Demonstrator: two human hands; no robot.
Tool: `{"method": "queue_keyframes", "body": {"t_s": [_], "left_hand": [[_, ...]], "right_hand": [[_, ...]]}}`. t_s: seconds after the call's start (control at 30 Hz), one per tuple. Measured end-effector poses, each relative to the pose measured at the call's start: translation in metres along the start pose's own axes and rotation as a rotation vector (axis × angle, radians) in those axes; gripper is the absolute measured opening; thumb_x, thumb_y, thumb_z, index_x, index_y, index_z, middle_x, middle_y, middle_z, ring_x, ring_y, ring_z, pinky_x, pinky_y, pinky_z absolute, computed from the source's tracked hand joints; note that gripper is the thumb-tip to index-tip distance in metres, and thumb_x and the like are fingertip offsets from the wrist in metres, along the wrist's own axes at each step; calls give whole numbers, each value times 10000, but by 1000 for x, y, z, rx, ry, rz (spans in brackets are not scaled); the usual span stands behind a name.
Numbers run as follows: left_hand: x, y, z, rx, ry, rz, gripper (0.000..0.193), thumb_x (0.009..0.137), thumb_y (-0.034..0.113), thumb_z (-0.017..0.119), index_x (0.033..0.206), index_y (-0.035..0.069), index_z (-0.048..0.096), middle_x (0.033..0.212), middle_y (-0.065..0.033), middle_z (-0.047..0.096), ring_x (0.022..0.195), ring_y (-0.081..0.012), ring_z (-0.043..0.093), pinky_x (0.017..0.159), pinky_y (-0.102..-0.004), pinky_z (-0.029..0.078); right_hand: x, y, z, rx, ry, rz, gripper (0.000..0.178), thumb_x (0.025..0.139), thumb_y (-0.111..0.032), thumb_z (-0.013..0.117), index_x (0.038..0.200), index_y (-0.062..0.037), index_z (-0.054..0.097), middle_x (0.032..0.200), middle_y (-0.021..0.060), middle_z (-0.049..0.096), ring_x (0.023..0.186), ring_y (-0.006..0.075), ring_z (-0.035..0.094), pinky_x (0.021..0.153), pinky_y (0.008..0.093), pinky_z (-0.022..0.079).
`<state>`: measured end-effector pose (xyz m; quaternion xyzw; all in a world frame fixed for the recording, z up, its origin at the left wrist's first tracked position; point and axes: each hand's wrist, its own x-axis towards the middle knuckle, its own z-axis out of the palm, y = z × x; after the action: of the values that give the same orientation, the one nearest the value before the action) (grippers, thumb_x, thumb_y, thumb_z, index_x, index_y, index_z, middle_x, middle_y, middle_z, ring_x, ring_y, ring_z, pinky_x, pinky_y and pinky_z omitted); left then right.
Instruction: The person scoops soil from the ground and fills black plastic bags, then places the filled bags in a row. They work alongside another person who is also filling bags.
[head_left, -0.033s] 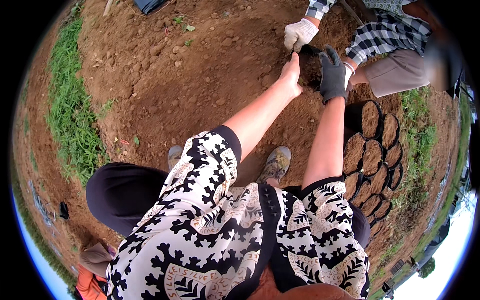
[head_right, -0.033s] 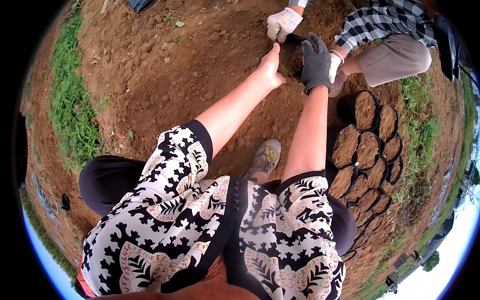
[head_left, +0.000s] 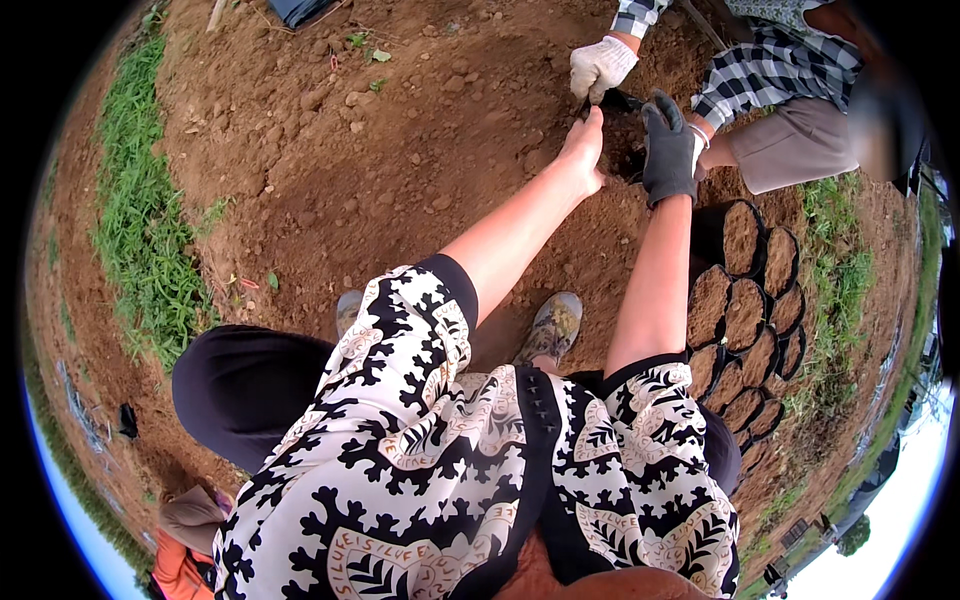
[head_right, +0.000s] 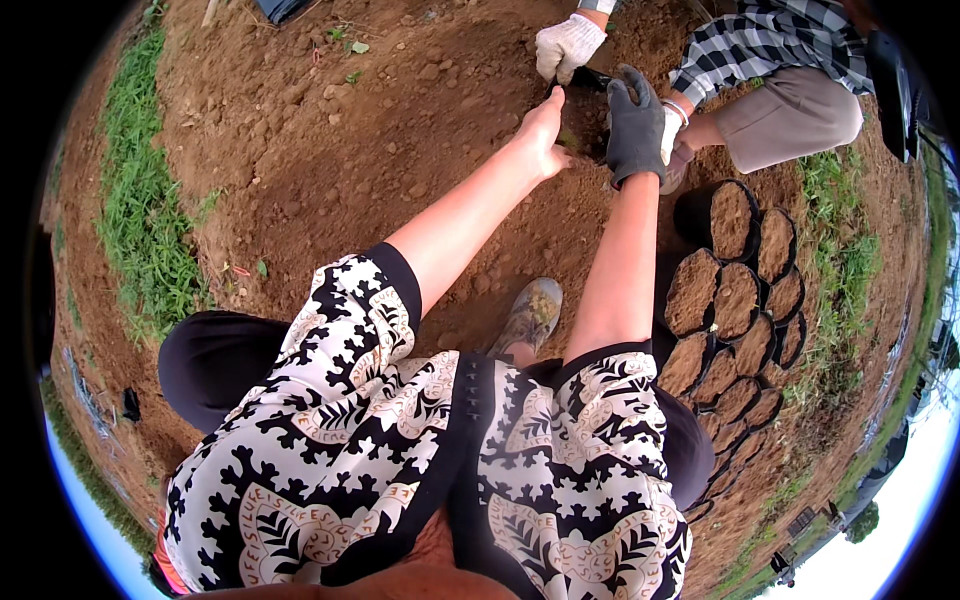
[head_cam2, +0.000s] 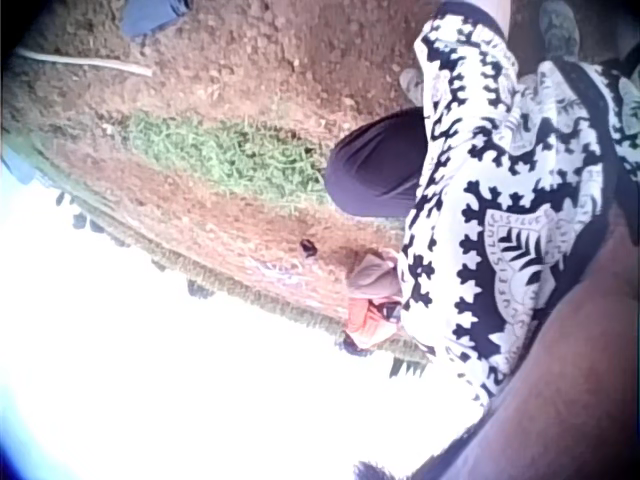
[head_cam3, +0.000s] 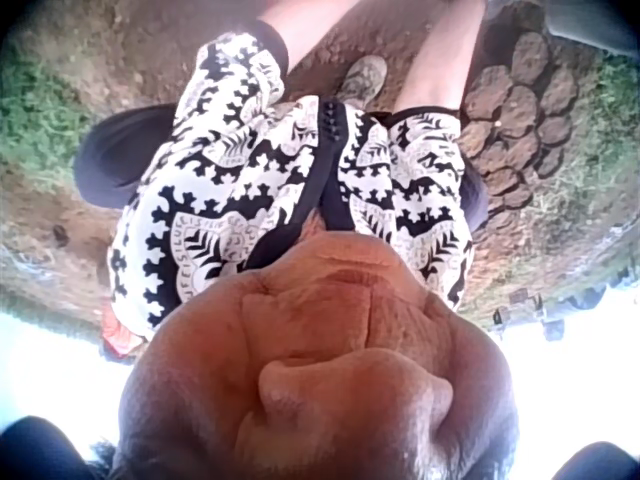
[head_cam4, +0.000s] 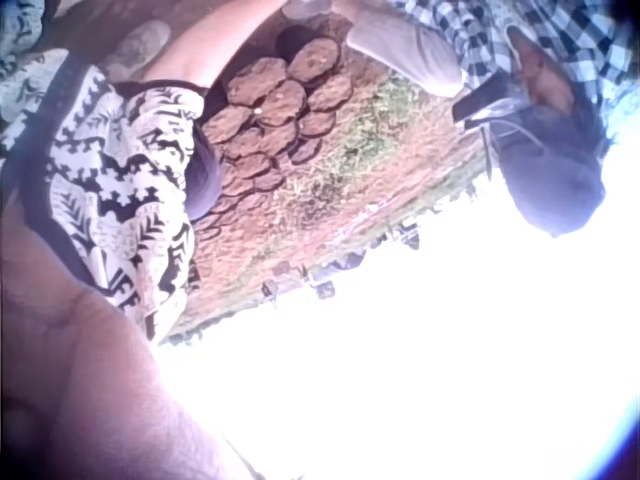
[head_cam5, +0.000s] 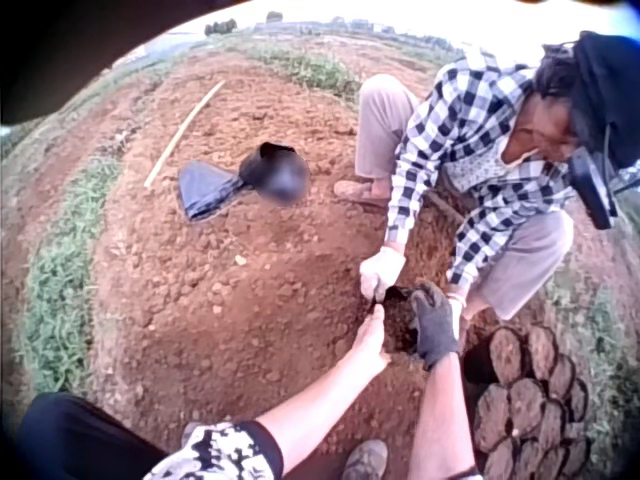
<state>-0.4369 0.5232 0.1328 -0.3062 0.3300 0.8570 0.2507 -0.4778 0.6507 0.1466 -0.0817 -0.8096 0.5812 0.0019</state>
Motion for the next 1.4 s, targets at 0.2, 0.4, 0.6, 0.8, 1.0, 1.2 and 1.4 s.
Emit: {"method": "queue_keyframes", "body": {"t_s": [0.2,0.4,0.6,0.8,1.0,1.2,1.4], "left_hand": [[-66,22,-43,358,-145,137,601,987,275,457,1491,137,159,1509,-165,202,1184,-370,486,891,-473,501],[-90,17,-207,268,556,207,371,960,211,500,1310,103,439,1316,-103,461,1126,-270,525,843,-397,488],[-115,7,-362,184,1046,244,344,925,252,561,1226,96,499,1176,-82,549,941,-221,573,724,-368,496],[-109,-7,-359,356,1008,140,495,882,293,602,1310,92,457,1347,-163,438,1238,-337,437,994,-477,402],[-118,-12,-326,943,980,6,662,859,354,616,1427,151,342,1424,-180,320,1297,-379,331,1064,-464,321],[-116,-9,-337,884,876,21,627,873,328,611,1419,163,352,1429,-173,312,1303,-369,331,1070,-460,328],[-101,-13,-367,780,817,51,605,871,345,605,1399,152,382,1427,-159,316,1284,-365,350,1057,-442,344]], "right_hand": [[-4,-6,-11,-895,-599,-122,611,903,-513,459,1274,-34,533,1259,199,566,1183,333,526,992,389,397],[23,-1,-15,-319,-820,444,557,879,-477,578,1146,12,585,1134,144,630,900,201,631,737,328,525],[11,3,-10,-276,-588,332,334,869,-321,621,1071,-55,619,907,41,653,682,156,612,616,301,494],[19,47,14,-1297,-245,-289,339,822,-319,650,863,18,662,707,85,644,601,171,593,584,310,479],[-41,4,49,255,-762,409,110,866,-86,610,960,-48,651,755,25,642,567,84,527,517,219,405],[-123,63,133,-1312,-1083,-39,621,799,-483,628,1303,-133,531,1371,138,481,1262,303,456,1054,400,374],[-133,76,151,-799,-796,379,323,900,-307,585,1108,-66,633,1056,130,637,939,238,617,831,369,493]]}}
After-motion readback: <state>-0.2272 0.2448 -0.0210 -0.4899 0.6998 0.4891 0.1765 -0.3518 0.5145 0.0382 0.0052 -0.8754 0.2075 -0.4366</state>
